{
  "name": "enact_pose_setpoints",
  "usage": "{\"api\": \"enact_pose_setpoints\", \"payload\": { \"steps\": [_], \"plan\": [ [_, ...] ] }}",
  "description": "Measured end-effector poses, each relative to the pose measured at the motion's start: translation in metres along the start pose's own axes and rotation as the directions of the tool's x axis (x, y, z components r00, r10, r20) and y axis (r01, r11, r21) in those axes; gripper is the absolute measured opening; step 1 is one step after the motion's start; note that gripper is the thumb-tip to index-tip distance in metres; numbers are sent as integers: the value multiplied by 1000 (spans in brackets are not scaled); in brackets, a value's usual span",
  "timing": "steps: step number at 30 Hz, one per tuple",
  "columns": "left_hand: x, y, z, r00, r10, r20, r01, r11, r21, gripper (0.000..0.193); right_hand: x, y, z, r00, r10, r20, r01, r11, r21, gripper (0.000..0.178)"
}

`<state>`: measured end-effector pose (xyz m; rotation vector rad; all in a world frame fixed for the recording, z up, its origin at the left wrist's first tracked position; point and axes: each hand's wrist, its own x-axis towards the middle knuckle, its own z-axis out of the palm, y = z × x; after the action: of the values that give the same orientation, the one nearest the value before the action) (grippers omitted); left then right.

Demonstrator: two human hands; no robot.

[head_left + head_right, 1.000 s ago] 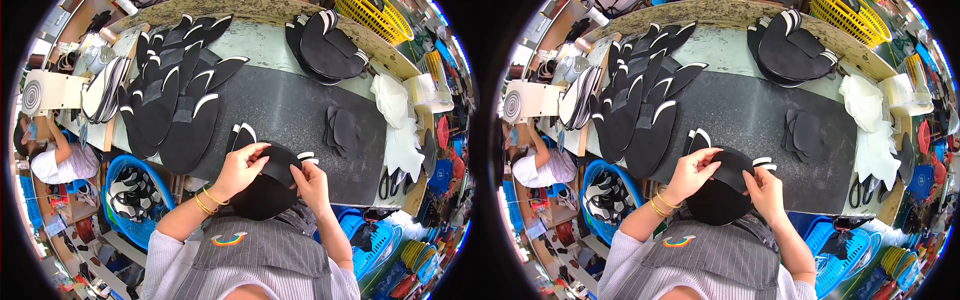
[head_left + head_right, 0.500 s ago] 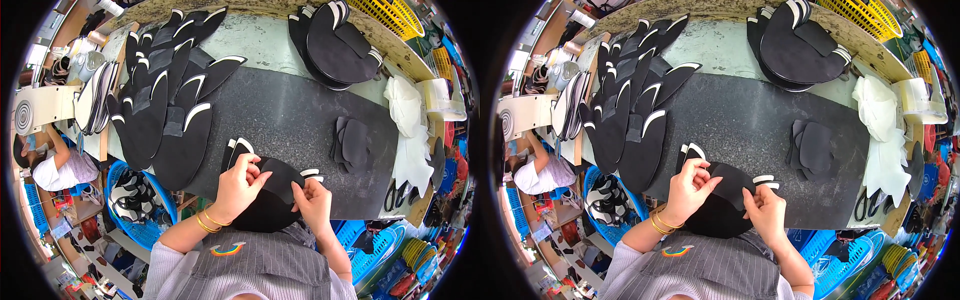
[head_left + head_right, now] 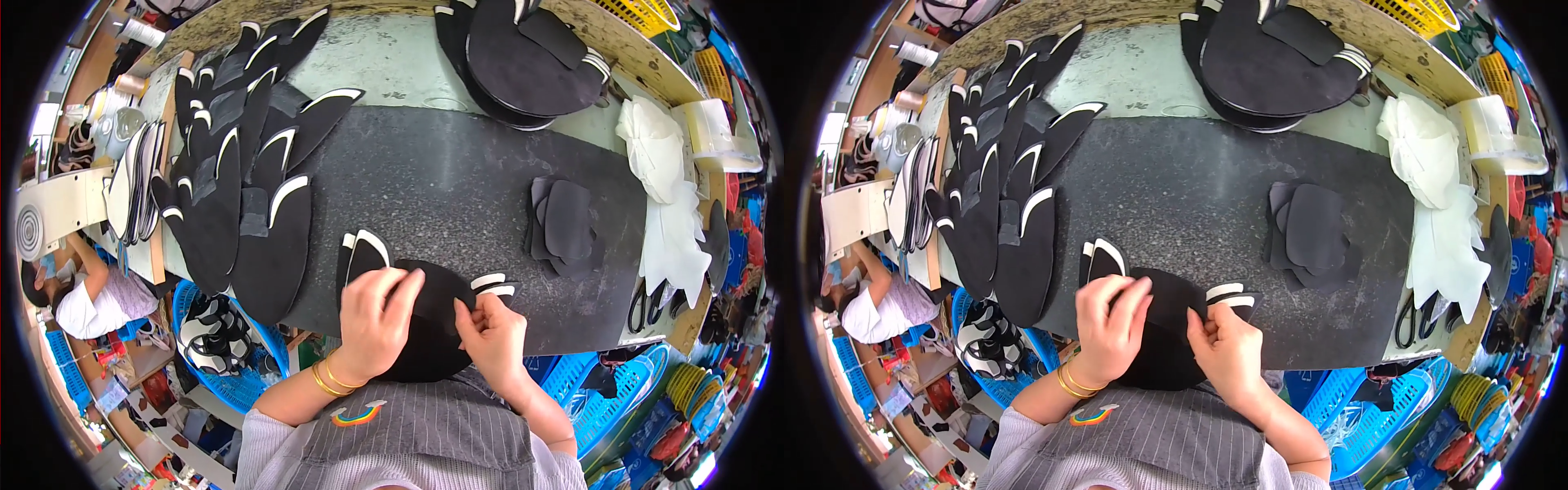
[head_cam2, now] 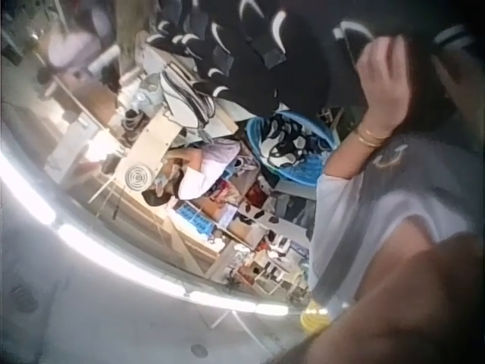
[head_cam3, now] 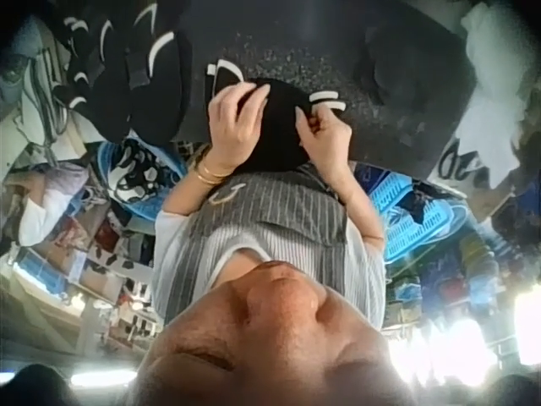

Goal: Preparing shoe uppers by attaching decorative white stripes to the black fabric components using an applicator tool.

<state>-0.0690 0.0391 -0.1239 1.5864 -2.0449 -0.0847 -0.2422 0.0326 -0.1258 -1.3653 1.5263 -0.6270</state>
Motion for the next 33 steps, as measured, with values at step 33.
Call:
{"api": "enact_pose_setpoints", "payload": {
  "steps": [33],
  "plan": [
    [-47, -182, -95, 780, -612, -129, 625, 752, 208, 68, 37, 12, -91, 582, -622, -524, 289, 761, -581, 13]
  ]
}}
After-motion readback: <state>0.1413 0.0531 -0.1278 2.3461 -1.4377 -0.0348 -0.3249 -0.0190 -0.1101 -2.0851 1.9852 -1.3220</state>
